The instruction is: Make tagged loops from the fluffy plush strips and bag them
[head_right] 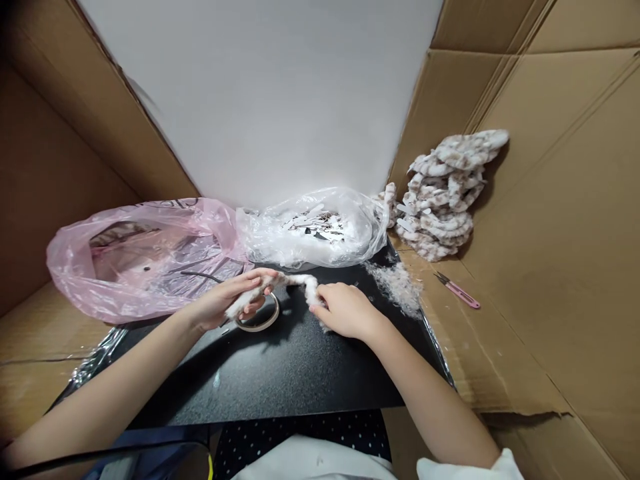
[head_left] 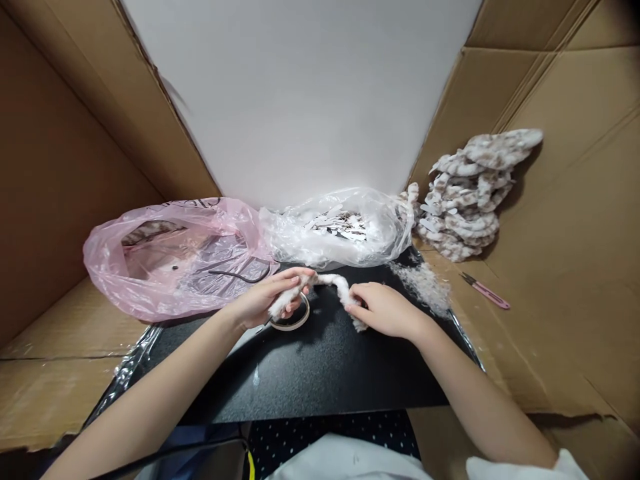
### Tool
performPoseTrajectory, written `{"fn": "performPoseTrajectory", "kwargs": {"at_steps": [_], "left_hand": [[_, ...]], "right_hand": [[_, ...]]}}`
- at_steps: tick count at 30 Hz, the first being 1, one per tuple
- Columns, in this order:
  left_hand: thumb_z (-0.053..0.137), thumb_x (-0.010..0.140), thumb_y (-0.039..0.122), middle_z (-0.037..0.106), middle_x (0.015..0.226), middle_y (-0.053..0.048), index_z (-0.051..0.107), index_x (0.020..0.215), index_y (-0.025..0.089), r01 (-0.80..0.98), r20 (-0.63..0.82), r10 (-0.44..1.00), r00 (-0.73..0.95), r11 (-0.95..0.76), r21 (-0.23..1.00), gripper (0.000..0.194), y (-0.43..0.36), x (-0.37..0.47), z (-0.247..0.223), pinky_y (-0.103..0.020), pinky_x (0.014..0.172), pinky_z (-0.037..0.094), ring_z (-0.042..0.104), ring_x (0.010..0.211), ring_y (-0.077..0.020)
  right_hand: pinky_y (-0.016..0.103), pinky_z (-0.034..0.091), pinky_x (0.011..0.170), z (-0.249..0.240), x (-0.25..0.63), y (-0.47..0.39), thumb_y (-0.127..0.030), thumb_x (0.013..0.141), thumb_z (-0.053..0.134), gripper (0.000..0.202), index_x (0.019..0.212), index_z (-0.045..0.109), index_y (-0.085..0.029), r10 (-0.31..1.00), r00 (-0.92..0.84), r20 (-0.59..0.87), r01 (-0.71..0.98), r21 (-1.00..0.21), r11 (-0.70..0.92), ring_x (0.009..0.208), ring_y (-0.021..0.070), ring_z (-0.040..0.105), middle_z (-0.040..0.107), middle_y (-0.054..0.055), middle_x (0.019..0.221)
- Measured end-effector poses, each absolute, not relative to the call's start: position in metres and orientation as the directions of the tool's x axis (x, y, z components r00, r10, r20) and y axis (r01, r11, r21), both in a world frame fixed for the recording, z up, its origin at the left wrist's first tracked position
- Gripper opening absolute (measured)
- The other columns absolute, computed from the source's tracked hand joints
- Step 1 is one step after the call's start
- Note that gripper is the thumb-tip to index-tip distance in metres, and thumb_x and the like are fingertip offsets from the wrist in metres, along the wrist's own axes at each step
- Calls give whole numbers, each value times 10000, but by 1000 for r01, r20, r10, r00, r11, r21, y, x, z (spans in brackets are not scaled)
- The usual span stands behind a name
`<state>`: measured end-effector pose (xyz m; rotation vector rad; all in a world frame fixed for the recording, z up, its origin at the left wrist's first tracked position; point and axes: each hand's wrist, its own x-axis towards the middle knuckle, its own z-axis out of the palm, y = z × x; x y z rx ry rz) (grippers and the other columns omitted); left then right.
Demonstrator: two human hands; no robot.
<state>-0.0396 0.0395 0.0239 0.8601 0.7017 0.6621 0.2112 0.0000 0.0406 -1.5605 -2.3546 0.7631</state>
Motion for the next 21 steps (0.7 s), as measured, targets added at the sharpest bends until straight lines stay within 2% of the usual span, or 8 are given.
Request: {"fn": "performPoseTrajectory", "kwargs": {"at_steps": [3,6,9,11,14,16,18,21], "left_hand": [[666,801,227,610,734,-24,668,1024,183,-296,-240,745,623,508,809,227,44,-41,11,-149,321,366,478,403,-63],[738,731,204,608,662,1,680,942,194,-373,-186,778,600,478,795,219,46,-49,0,-159,356,376,455,383,-54],[841,609,162,622,657,17,678,914,231,-438,-106,838,536,382,814,353,45,-55,-4,-184,473,458,549,471,-86],[888,546,198,633,652,13,678,905,224,-469,-63,874,482,318,824,417,44,-57,-3,-199,508,481,583,505,-108],[876,585,367,626,602,9,671,838,195,-514,-27,908,418,260,818,368,44,-58,0,-201,509,489,579,485,-109],[794,706,406,585,540,28,654,787,189,-548,-23,938,345,221,806,271,47,-57,3,-183,519,487,561,472,-93],[682,832,380,497,463,52,627,729,173,-608,-30,979,200,148,780,238,52,-56,6,-157,516,472,514,443,-74],[531,936,362,441,466,56,532,600,155,-674,-51,999,-3,36,738,394,59,-55,11,-137,518,455,472,440,-58]], "right_hand": [[344,394,795,30,209,8,-291,857,581,119,922,602,-193,952,-303,54,790,-545,282,919,235,556,639,81,974],[417,378,953,20,197,14,-276,836,612,314,1138,561,-206,924,-329,194,704,-602,377,1139,268,488,584,101,1190],[451,327,1020,9,176,20,-291,820,654,506,1286,472,-216,864,-453,218,622,-617,482,1266,278,409,504,116,1342],[440,330,998,3,160,26,-286,852,627,440,1263,483,-222,845,-495,204,581,-646,496,1211,264,464,553,108,1285],[346,382,857,-3,144,34,-246,923,511,113,1006,572,-199,833,-528,164,508,-725,465,940,206,569,639,62,980],[285,379,760,-4,141,35,-221,938,458,138,841,549,-186,823,-549,147,453,-775,441,809,171,554,602,32,836],[251,360,700,-3,142,34,-224,944,436,181,787,517,-184,816,-563,131,401,-820,408,742,147,524,558,5,767],[228,328,647,1,149,29,-256,955,419,220,763,498,-183,823,-560,100,378,-853,361,670,122,478,507,-25,701]]}}
